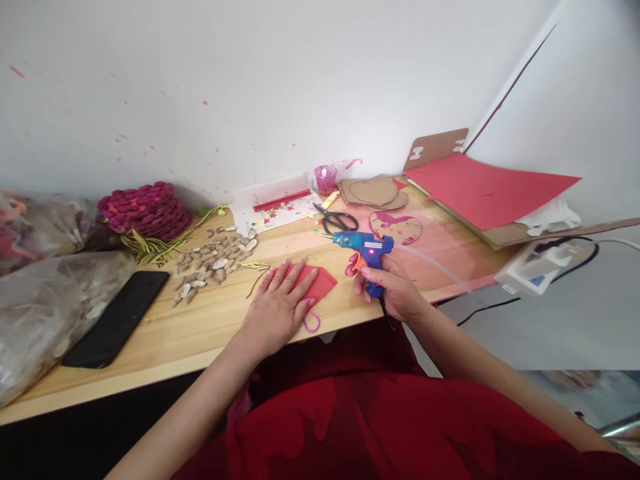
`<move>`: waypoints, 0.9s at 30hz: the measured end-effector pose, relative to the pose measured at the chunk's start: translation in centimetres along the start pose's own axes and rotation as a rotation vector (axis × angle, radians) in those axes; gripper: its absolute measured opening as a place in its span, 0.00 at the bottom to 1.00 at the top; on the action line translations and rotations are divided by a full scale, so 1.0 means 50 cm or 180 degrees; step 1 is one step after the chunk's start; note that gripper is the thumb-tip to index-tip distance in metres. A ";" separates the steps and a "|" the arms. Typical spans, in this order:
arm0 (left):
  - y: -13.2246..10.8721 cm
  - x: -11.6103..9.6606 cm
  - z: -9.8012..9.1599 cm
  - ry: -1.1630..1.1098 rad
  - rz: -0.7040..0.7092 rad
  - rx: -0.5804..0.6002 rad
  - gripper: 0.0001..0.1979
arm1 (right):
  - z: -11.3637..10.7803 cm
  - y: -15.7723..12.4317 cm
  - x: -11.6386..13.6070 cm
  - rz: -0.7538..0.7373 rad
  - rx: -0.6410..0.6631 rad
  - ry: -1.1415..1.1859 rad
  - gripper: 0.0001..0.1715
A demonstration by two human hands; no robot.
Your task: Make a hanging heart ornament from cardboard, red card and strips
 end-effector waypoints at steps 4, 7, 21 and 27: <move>-0.002 0.004 0.001 -0.0095 0.0001 -0.0092 0.27 | -0.004 0.003 0.011 -0.0041 -0.0009 0.0266 0.16; -0.003 0.017 0.001 -0.0330 0.0013 -0.0109 0.28 | -0.009 0.004 0.014 -0.0007 0.0011 0.0393 0.16; -0.011 -0.004 -0.012 -0.0272 0.0176 0.0062 0.25 | -0.010 -0.066 0.001 0.0609 -0.0083 0.0366 0.17; -0.021 0.007 -0.011 -0.0449 0.0139 -0.0040 0.22 | -0.037 -0.090 0.025 0.0513 -0.0352 0.0080 0.18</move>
Point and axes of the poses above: each hand's wrist, its own y-axis towards the middle knuckle, its own z-axis out of the palm, x = y × z, the point moved 7 cm from there along y, towards the middle knuckle, and after that the axes turned 8 degrees about x, right-handed, at the moved point
